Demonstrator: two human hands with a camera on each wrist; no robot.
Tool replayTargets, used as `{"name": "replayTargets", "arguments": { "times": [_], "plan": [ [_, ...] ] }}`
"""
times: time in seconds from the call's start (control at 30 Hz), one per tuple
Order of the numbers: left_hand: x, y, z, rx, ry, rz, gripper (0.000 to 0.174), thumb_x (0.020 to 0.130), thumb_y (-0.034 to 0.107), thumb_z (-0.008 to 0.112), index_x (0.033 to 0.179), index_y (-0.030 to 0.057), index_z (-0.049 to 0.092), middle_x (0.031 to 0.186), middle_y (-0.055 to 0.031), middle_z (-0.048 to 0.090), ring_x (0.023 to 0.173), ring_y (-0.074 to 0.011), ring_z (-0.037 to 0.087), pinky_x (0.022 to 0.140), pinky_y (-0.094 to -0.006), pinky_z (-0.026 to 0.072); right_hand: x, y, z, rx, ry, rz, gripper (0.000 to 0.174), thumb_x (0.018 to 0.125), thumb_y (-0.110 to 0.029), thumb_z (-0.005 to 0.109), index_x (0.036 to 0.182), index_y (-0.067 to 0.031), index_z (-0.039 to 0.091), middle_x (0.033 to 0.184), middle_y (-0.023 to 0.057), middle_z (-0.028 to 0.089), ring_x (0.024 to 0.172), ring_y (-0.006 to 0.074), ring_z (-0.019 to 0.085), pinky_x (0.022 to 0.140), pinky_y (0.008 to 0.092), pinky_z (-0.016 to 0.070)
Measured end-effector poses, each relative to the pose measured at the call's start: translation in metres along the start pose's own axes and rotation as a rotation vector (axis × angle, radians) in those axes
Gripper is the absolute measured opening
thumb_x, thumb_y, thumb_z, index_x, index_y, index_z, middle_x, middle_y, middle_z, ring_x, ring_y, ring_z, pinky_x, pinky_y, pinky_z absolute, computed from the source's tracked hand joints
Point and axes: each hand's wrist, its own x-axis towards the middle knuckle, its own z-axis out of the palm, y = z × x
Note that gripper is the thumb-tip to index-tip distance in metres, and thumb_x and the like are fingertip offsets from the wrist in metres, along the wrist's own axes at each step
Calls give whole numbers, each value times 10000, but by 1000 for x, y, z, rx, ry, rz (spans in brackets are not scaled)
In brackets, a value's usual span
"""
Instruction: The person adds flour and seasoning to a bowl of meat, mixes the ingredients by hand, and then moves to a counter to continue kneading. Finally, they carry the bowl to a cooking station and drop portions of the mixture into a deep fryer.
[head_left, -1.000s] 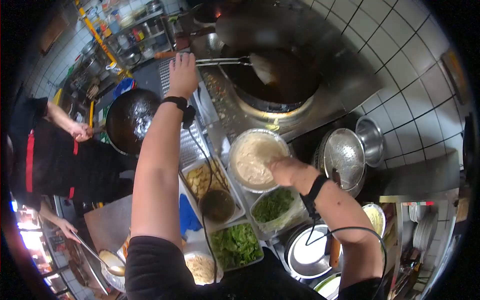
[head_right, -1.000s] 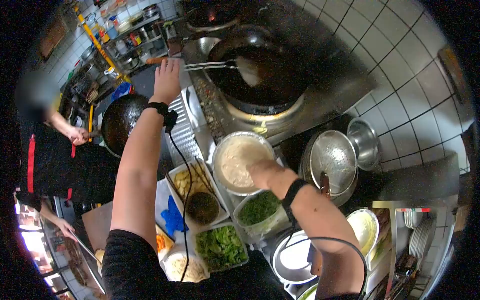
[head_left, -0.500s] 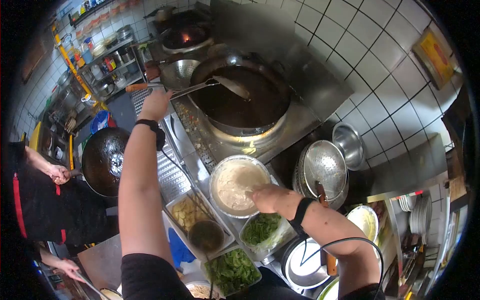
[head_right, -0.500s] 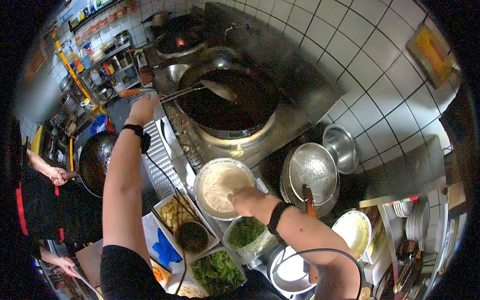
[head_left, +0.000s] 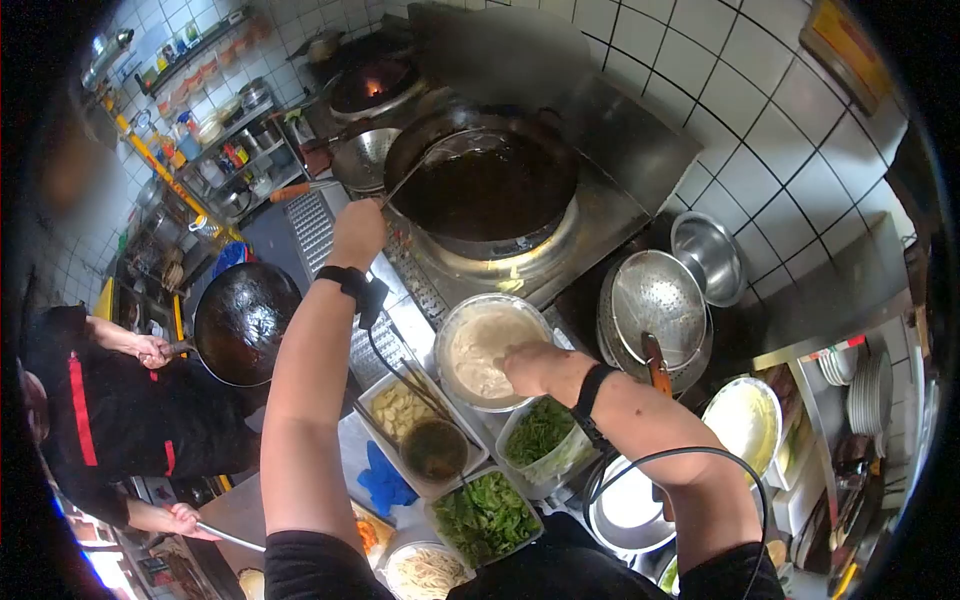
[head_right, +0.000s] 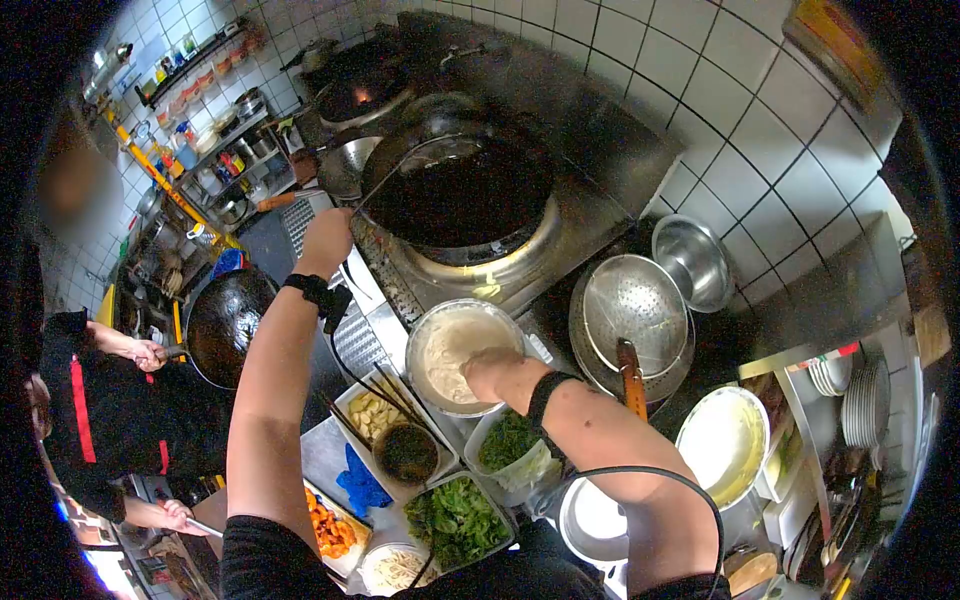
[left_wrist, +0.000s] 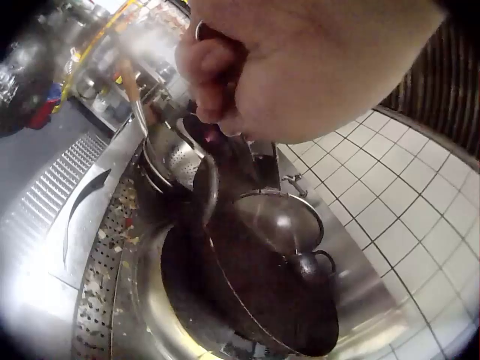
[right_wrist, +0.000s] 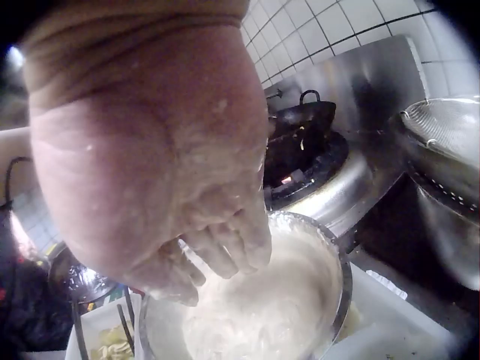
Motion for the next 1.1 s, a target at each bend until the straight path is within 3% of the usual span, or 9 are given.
{"name": "replayTargets", "arguments": {
  "times": [0.13, 0.57, 0.67, 0.73, 0.83, 0.87, 0.9, 0.97, 1.1],
  "plan": [
    [2, 12, -6, -47, 20, -113, 199, 819, 45, 577, 944, 41, 732, 952, -225, 715, 938, -426, 682, 830, -503, 556, 2, 4, 11, -2, -7, -54, 472, 885, -77, 514, 1351, -40, 579, 1317, 208, 606, 1227, 346, 587, 1039, 419, 468],
    [17, 15, 24, -46, -71, -339, 317, 836, 116, 649, 1129, -5, 648, 1048, -256, 705, 1062, -401, 663, 917, -483, 533, 4, 11, 26, 84, -47, -21, 481, 898, -66, 511, 1376, -47, 561, 1365, 192, 581, 1269, 349, 561, 1061, 428, 457],
    [17, 12, 39, -130, -168, -252, 211, 862, 95, 595, 1005, -36, 677, 941, -257, 719, 928, -401, 706, 822, -476, 572, -1, 10, 21, 77, -22, -21, 480, 900, -51, 504, 1376, -50, 562, 1371, 190, 578, 1274, 352, 558, 1065, 430, 455],
    [24, 15, 42, -189, -477, -263, 162, 848, 62, 573, 854, -50, 689, 776, -239, 715, 707, -361, 725, 629, -453, 586, 0, 9, 18, 81, -56, -22, 485, 898, -49, 508, 1380, -49, 559, 1375, 191, 575, 1265, 356, 562, 1063, 427, 455],
    [20, 23, 41, -442, -577, -196, 182, 832, 45, 572, 720, -54, 676, 649, -217, 687, 541, -299, 691, 467, -415, 534, 5, 9, 24, 143, -23, -14, 480, 898, -57, 513, 1375, -45, 563, 1368, 194, 579, 1254, 358, 569, 1057, 427, 457],
    [23, 32, 46, -526, -655, -441, 125, 851, 21, 561, 832, -28, 674, 677, -170, 690, 552, -251, 681, 443, -383, 506, 7, 8, 25, 143, -21, -13, 480, 898, -57, 513, 1375, -45, 563, 1368, 194, 579, 1254, 358, 569, 1057, 427, 457],
    [21, 37, 49, -526, -654, -439, 125, 851, 21, 561, 832, -28, 674, 677, -170, 690, 552, -251, 681, 443, -383, 506, 9, 7, 26, 134, -29, -15, 479, 896, -60, 518, 1372, -45, 566, 1364, 195, 582, 1249, 359, 571, 1051, 427, 461],
    [10, 44, 54, -890, -544, -635, 154, 925, 41, 566, 1067, 88, 603, 703, -90, 647, 524, -223, 627, 395, -330, 423, 7, 5, 25, 125, -36, -16, 478, 894, -63, 523, 1369, -45, 569, 1359, 195, 585, 1244, 359, 574, 1045, 427, 465],
    [1, 59, 50, -1061, -611, -683, 272, 943, 31, 591, 1190, 104, 501, 734, -66, 614, 526, -184, 591, 393, -295, 388, 1, 4, 26, 122, 3, -29, 477, 892, -67, 529, 1367, -41, 571, 1359, 196, 585, 1246, 356, 575, 1038, 430, 471]
  ]
}}
